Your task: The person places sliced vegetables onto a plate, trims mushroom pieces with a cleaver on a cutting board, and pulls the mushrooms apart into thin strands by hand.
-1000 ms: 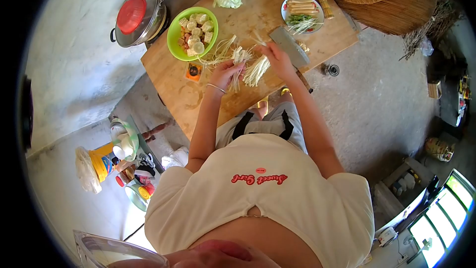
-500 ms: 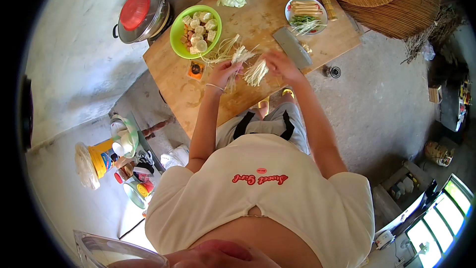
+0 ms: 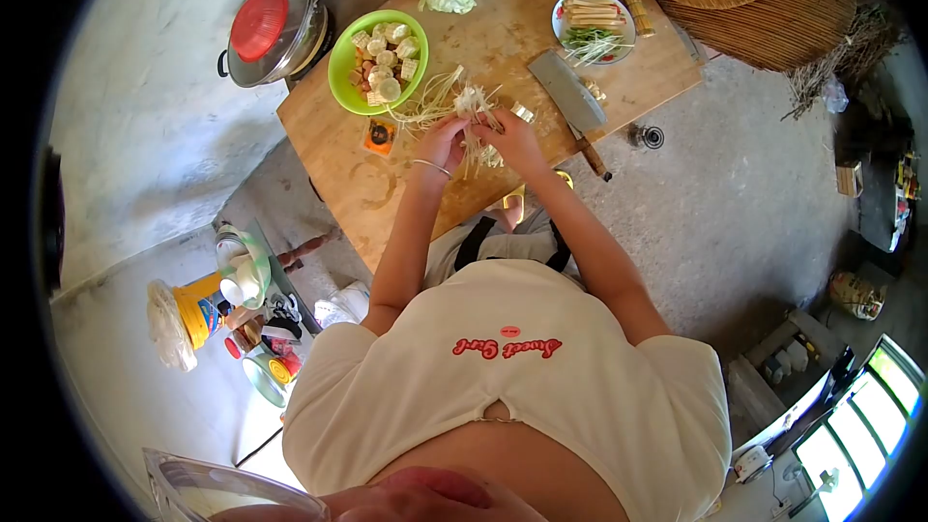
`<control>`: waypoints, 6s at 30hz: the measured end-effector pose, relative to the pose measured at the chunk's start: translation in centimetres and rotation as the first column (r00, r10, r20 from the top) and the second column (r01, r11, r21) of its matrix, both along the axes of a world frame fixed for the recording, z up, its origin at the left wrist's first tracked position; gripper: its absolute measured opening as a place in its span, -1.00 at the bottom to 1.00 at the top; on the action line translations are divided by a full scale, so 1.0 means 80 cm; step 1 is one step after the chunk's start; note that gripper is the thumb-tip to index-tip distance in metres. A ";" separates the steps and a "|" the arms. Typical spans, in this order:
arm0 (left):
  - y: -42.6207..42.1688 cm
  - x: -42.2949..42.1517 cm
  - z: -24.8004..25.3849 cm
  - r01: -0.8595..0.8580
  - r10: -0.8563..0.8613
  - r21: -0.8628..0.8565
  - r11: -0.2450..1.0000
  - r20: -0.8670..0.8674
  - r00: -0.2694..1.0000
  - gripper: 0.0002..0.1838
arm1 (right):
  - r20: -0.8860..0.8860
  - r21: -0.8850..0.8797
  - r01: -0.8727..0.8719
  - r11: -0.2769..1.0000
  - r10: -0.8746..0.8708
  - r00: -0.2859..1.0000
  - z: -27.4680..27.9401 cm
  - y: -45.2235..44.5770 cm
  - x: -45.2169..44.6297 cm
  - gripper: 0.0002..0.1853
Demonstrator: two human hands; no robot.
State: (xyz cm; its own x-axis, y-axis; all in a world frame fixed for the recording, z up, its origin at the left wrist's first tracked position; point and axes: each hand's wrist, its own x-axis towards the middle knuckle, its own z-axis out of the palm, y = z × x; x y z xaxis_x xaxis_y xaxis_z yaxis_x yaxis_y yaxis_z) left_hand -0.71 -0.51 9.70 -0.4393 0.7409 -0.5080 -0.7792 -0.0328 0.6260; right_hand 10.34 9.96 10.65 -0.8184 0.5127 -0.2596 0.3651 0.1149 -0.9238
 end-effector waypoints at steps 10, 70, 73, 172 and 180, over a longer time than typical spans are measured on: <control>0.002 0.007 0.000 0.012 -0.013 -0.036 0.999 -0.009 1.000 -0.73 | 0.014 0.204 -0.079 0.976 0.078 0.997 0.021 0.009 0.009 -0.69; 0.004 0.002 0.027 0.255 -0.325 -0.235 0.938 -0.343 0.881 -0.78 | -0.064 -0.291 -0.102 0.951 0.087 0.994 0.017 0.057 0.020 -0.76; 0.006 0.003 0.034 0.268 -0.341 -0.241 0.933 -0.352 0.872 -0.75 | -0.026 -0.247 -0.099 0.964 0.095 0.995 0.017 0.060 0.022 -0.76; -0.019 -0.004 0.023 0.157 -0.158 -0.019 0.987 -0.152 0.976 -0.60 | -0.127 -0.429 -0.173 0.887 0.131 0.983 -0.010 0.038 0.017 -0.71; -0.016 0.007 0.014 0.114 -0.149 -0.138 0.984 -0.272 0.951 -0.65 | -0.016 -0.111 -0.281 0.953 0.281 0.960 -0.007 0.022 0.020 -0.73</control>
State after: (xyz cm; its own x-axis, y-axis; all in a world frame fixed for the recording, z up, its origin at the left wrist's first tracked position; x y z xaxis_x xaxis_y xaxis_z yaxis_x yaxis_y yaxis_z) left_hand -0.14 -1.82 10.85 -0.4796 0.7431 -0.4667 -0.5640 0.1464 0.8127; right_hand 11.90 11.75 10.13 -0.9251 0.2303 -0.3020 0.3331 0.1100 -0.9364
